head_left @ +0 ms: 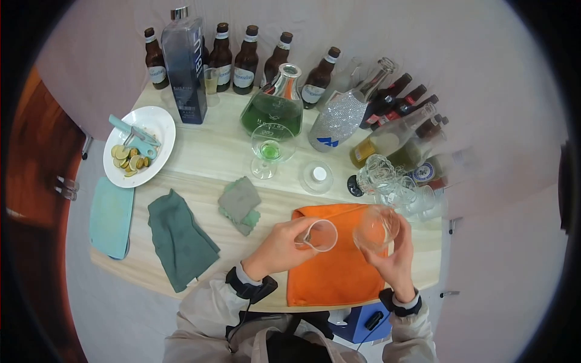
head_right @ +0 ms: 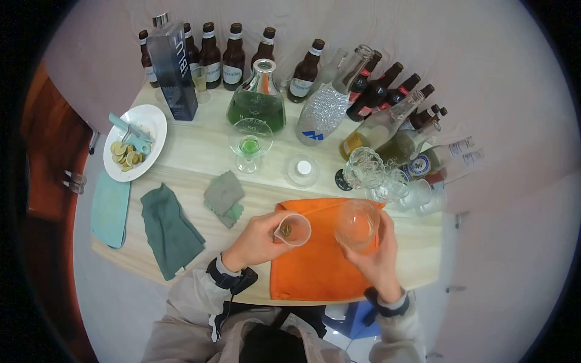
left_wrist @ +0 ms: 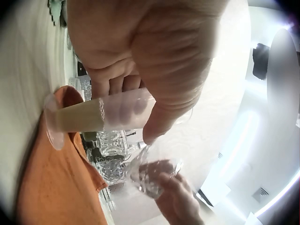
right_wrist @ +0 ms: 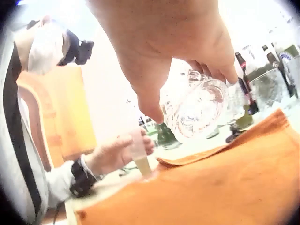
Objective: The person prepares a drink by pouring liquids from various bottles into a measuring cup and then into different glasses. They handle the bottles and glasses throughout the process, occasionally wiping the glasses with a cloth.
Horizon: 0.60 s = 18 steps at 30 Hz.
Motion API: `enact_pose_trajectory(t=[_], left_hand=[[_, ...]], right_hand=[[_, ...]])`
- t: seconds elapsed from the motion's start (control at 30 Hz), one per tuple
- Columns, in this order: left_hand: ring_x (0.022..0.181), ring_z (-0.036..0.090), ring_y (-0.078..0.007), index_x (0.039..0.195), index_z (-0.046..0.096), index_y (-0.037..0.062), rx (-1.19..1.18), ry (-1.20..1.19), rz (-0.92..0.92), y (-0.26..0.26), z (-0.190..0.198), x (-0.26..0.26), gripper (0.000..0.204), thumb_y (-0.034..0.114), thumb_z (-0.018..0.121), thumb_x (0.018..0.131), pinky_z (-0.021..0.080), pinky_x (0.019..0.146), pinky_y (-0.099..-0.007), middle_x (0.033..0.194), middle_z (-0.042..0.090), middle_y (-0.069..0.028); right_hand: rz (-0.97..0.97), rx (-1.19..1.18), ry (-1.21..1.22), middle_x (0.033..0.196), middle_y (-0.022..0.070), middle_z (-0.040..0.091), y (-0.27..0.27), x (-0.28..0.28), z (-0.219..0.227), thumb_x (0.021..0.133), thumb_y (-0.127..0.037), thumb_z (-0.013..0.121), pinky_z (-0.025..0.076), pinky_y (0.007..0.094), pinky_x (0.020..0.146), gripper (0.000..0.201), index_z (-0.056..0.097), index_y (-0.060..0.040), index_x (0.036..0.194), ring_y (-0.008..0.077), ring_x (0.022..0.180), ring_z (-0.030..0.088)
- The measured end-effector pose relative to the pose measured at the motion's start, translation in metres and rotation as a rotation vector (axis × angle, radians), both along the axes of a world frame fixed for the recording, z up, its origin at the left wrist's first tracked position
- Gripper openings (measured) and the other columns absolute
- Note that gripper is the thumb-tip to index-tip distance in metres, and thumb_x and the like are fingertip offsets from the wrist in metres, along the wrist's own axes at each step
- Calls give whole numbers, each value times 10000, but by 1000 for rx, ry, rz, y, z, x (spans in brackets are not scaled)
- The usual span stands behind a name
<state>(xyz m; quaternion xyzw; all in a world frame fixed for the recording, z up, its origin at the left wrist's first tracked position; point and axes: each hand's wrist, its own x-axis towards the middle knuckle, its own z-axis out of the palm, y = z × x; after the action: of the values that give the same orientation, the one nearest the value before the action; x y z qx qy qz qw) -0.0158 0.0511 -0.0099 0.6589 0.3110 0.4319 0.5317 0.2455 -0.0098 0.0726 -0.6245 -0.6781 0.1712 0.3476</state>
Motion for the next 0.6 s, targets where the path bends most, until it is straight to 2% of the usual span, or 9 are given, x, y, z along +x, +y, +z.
enact_pose_trajectory(t=[0.03, 0.1, 0.23, 0.3, 0.4, 0.53, 0.6], left_hand=[[926, 734, -192, 1275, 662, 20, 7, 6, -4, 0, 0, 0, 481, 55, 838, 829, 577, 802, -309, 1059, 749, -119], [943, 732, -174, 1266, 664, 15, -62, 18, -18, -1, 1, -2, 465, 46, 830, 833, 579, 812, -309, 1067, 750, -107], [954, 728, -160, 1263, 665, 12, -46, -41, 1, -2, -3, 1, 458, 41, 826, 835, 580, 818, -312, 1073, 750, -97], [863, 701, -169, 1307, 641, 18, 1, -64, 8, -2, -4, 1, 511, 43, 819, 829, 570, 758, -307, 1068, 744, -106], [887, 713, -185, 1307, 638, 15, 8, -71, 3, -2, -5, 1, 512, 41, 820, 830, 573, 761, -315, 1088, 746, -113], [935, 729, -215, 1316, 629, 9, 15, -52, -8, -1, 0, 0, 523, 42, 820, 829, 587, 788, -332, 1132, 744, -129], [907, 732, -185, 1281, 658, 15, -8, -68, 15, -1, 1, 0, 498, 65, 850, 824, 580, 803, -320, 1048, 753, -110]], right_hand=[[-4, 7, 6, 1406, 182, 554, 12, -6, -2, 723, -39, 883, 470, 390, 1119, 879, 414, 21, 1464, 283, 1312, 568], [37, 75, 239, 1430, 167, 541, 40, -17, -14, 725, -35, 901, 449, 390, 1147, 903, 395, 24, 1471, 264, 1334, 549], [80, 40, 379, 1438, 176, 518, 97, -45, -39, 728, -31, 907, 437, 393, 1161, 927, 367, 31, 1479, 267, 1346, 535], [81, -5, 500, 1425, 179, 498, 117, -52, -58, 735, -49, 914, 436, 391, 1159, 946, 342, 41, 1483, 259, 1341, 525], [-1, 57, 468, 1384, 146, 495, 136, -57, -84, 755, -23, 900, 478, 367, 1109, 933, 329, 20, 1491, 232, 1300, 533], [-5, 7, 440, 1381, 158, 489, 146, -57, -95, 755, -28, 905, 482, 375, 1104, 949, 306, 32, 1489, 236, 1284, 534], [12, 39, 421, 1385, 182, 493, 147, -58, -99, 747, -90, 924, 445, 378, 1136, 956, 326, 62, 1477, 258, 1304, 526]])
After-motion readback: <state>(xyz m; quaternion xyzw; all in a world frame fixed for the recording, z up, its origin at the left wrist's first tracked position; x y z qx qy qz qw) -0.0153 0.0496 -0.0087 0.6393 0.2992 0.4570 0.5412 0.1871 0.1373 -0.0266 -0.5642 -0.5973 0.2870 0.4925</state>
